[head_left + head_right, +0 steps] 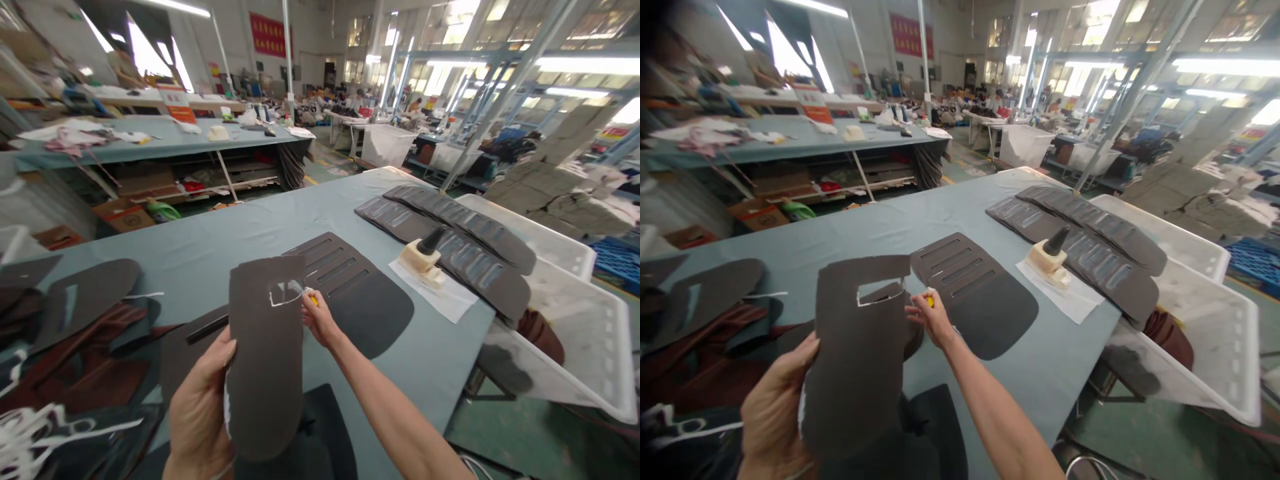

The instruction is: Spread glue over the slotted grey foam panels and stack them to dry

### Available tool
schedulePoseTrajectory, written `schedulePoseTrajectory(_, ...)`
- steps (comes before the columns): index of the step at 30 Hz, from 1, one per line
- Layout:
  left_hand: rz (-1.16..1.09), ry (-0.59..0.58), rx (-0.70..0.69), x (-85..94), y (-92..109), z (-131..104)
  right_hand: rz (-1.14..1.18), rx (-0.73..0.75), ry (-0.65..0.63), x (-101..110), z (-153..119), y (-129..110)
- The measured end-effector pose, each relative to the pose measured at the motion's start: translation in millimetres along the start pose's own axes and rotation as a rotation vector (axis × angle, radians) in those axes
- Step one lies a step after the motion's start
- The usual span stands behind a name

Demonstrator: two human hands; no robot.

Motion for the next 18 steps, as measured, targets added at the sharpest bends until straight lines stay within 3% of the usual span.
schedulePoseTrajectory(2, -0.079, 0.044, -0.009, -5.0, -16, 5, 0.112, -0.034, 0.007, 29, -4, -11)
schedulePoseTrajectory(5, -0.134, 0.124, -0.005, -6.5, -46, 18, 0.054, 0.030, 0.139, 105, -6, -33)
schedulePoseTrajectory(9, -0.050, 0.234, 0.082, -4.6, -116, 39, -0.345, 0.182, 0.311, 228, -2, -75)
schedulePoseTrajectory(12, 0.118, 0.258, 0.095, -3.3, -180, 57, -0.766, 0.232, 0.362, 305, 6, -98)
schedulePoseTrajectory(15, 0.388, 0.281, 0.125, 3.6, -243, 72, -1.101, 0.244, 0.353, 357, 16, -104)
schedulePoseTrajectory(18, 0.596, 0.358, 0.088, 16.1, -282, 82, -1.245, 0.256, 0.323, 383, 25, -95)
Point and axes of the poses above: each hand's wrist, its own z-axis towards the middle knuckle, its own x-axis out of the back of the hand, y = z × x, the point moved 10 cm from there along z, towards the middle knuckle
